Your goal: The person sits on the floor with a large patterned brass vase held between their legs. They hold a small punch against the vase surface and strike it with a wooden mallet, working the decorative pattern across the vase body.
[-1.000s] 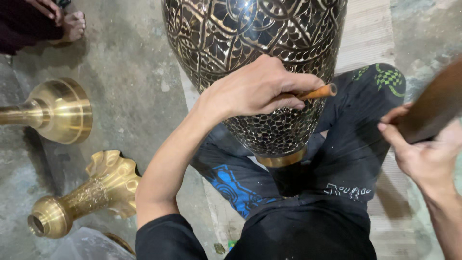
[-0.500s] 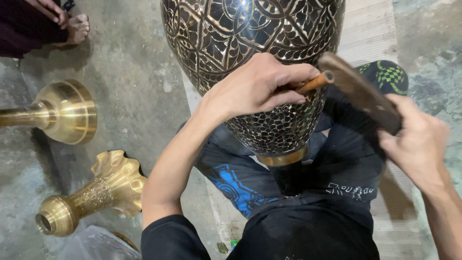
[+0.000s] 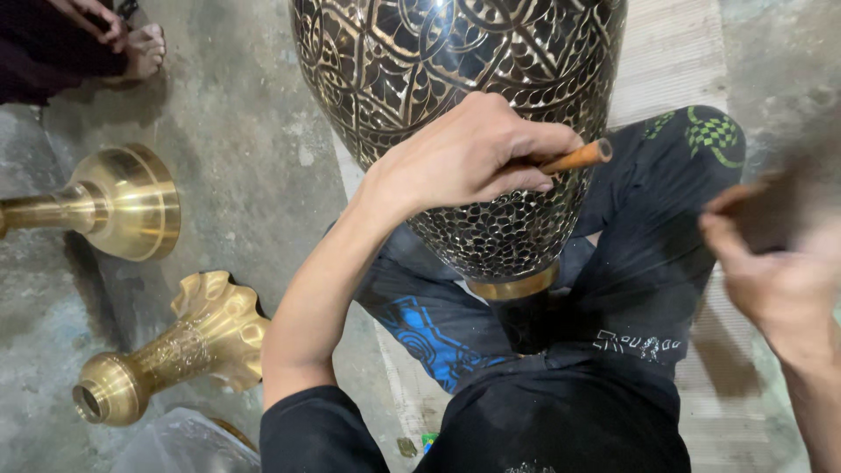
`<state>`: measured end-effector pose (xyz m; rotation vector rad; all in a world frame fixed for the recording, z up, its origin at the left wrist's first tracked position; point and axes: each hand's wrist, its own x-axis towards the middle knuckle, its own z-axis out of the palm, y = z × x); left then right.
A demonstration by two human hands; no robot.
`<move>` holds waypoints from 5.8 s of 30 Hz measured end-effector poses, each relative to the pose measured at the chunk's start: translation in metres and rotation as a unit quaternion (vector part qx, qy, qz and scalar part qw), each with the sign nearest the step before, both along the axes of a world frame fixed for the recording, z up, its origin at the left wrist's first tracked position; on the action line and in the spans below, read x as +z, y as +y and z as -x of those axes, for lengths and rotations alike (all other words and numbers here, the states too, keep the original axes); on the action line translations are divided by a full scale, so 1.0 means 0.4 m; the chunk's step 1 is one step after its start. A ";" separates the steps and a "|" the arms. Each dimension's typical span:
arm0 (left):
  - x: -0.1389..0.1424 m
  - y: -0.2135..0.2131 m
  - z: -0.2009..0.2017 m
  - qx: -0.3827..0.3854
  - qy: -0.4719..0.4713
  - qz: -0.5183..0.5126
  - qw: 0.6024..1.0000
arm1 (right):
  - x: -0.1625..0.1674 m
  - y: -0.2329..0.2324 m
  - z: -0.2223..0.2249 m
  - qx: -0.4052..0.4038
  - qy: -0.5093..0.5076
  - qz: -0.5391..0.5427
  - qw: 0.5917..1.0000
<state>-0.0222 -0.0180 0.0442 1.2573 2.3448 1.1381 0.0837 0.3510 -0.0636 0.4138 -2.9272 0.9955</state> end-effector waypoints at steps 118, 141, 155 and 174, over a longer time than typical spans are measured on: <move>-0.112 0.071 -0.226 0.443 0.107 -0.090 0.885 | 0.269 -0.101 0.335 0.302 0.094 -0.125 0.941; -0.105 0.058 -0.227 0.425 0.091 -0.081 0.897 | 0.284 -0.114 0.319 0.324 0.137 -0.088 0.932; -0.127 0.085 -0.241 0.447 0.039 -0.201 0.871 | 0.239 -0.106 0.301 0.222 0.089 -0.080 0.968; -0.144 0.078 -0.242 0.474 0.049 -0.167 0.863 | 0.256 -0.099 0.284 0.223 0.017 -0.039 0.974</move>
